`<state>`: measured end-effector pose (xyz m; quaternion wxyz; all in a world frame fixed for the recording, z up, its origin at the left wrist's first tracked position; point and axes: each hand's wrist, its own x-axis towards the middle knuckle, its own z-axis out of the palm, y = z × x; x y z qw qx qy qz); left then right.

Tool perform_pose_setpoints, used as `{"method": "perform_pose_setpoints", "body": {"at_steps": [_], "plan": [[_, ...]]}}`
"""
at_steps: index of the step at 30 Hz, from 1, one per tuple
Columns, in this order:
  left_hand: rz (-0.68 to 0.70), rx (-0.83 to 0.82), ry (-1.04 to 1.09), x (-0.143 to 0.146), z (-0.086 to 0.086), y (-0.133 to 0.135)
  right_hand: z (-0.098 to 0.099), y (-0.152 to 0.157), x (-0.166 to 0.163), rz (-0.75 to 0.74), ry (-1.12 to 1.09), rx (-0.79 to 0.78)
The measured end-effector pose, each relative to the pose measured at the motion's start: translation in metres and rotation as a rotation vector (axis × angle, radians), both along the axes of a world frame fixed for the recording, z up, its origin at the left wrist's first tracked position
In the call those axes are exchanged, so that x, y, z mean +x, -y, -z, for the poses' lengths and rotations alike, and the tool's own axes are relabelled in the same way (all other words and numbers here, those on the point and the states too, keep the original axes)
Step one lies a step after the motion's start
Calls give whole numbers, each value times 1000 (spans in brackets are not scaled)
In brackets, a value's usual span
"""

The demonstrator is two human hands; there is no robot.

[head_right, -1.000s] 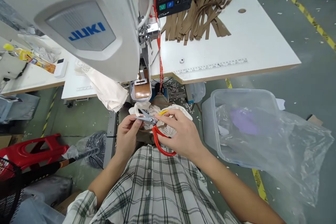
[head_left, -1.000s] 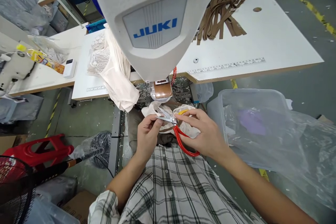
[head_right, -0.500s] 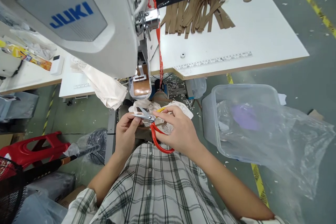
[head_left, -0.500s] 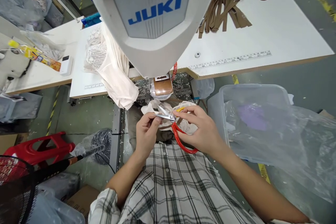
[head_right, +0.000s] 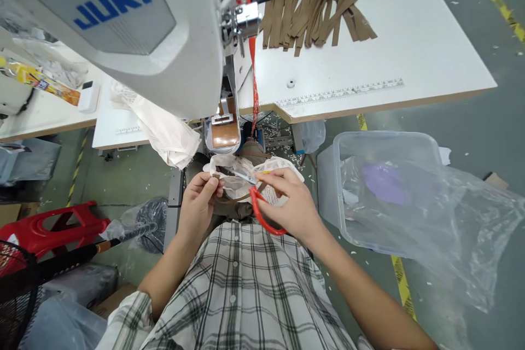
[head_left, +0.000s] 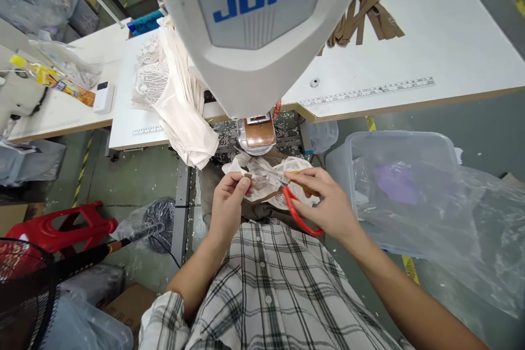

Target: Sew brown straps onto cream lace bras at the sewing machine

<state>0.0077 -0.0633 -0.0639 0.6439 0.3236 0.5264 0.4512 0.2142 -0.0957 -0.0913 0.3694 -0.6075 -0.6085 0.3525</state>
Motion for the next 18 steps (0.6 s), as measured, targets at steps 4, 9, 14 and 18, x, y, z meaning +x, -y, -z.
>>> {"method": "perform_pose_setpoints", "body": {"at_steps": [4,9,14,18], "plan": [[-14,-97,110,-4,-4,-4,0,4,14,60,-29,-30],[-25,-131,126,-3,-7,-5,-14,7,5,-16,67,33],[80,-86,-27,-14,-7,-10,-10,2,17,-21,181,74],[182,66,-481,-55,2,-11,16,-26,82,91,372,107]]}}
